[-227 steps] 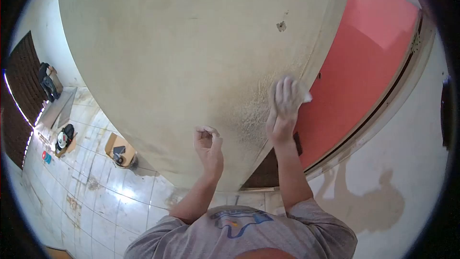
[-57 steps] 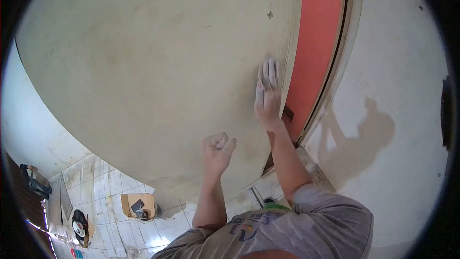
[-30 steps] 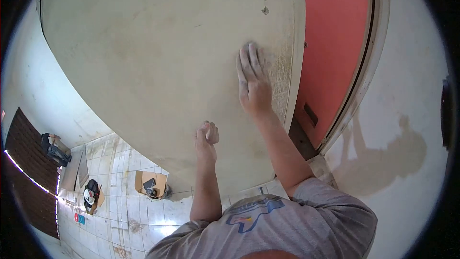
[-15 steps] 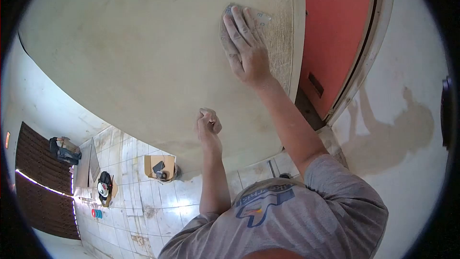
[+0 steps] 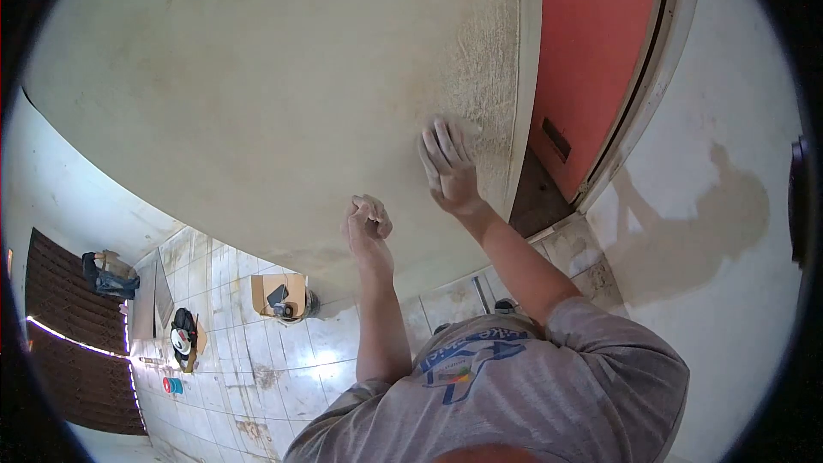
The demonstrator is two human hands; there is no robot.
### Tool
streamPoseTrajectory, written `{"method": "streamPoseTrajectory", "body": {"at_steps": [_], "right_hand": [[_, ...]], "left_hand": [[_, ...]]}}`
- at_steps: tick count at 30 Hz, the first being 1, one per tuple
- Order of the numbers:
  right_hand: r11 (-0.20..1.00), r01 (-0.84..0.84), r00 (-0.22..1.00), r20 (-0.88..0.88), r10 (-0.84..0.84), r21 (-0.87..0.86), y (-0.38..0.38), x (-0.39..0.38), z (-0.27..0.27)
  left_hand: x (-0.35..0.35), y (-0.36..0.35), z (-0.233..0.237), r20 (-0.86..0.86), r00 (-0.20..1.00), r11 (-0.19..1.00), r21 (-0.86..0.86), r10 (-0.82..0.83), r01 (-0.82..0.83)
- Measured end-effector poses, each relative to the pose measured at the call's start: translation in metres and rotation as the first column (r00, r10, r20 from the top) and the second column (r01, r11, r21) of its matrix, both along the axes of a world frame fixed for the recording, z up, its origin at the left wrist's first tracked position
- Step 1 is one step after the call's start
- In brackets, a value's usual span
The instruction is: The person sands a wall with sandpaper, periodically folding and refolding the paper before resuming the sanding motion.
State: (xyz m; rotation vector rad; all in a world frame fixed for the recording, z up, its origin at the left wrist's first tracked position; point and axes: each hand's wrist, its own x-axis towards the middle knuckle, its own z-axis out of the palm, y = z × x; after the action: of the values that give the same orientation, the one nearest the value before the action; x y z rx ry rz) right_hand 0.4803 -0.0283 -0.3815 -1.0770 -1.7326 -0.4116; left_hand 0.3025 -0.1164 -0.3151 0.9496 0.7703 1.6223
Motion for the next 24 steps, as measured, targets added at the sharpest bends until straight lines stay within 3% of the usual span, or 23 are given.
{"method": "streamPoseTrajectory", "body": {"at_steps": [5,10,13,17,21,22,24], "right_hand": [[0.98,0.032,0.999,-0.017,-0.029,0.195,0.008,-0.009,0.146],[0.976,0.008,0.998,-0.068,0.006,0.216,0.01,-0.02,0.172],[0.988,-0.074,0.997,0.021,0.072,0.133,0.004,-0.005,0.142],[0.999,0.0,0.988,0.153,0.006,-0.038,-0.007,0.021,0.005],[0.983,0.056,0.996,0.085,-0.041,-0.176,-0.023,0.034,-0.113],[0.978,0.071,0.997,0.056,-0.061,-0.196,-0.028,0.035,-0.119],[0.987,-0.049,0.981,-0.192,0.019,-0.155,-0.039,0.03,-0.118]], "left_hand": [[-0.007,0.005,-0.01,0.069,0.998,0.999,0.045,-0.012,0.009],[-0.01,0.011,-0.024,0.08,0.996,0.998,-0.037,-0.048,0.051],[-0.009,0.017,-0.031,0.096,0.993,0.996,-0.047,-0.074,0.079],[-0.003,0.017,-0.035,0.113,0.989,0.992,-0.08,-0.092,0.101],[-0.001,0.02,-0.032,0.112,0.988,0.993,-0.037,-0.104,0.108],[-0.003,0.022,-0.033,0.105,0.99,0.994,-0.041,-0.092,0.097],[-0.009,0.027,-0.034,0.079,0.995,0.996,-0.05,-0.064,0.068]]}}
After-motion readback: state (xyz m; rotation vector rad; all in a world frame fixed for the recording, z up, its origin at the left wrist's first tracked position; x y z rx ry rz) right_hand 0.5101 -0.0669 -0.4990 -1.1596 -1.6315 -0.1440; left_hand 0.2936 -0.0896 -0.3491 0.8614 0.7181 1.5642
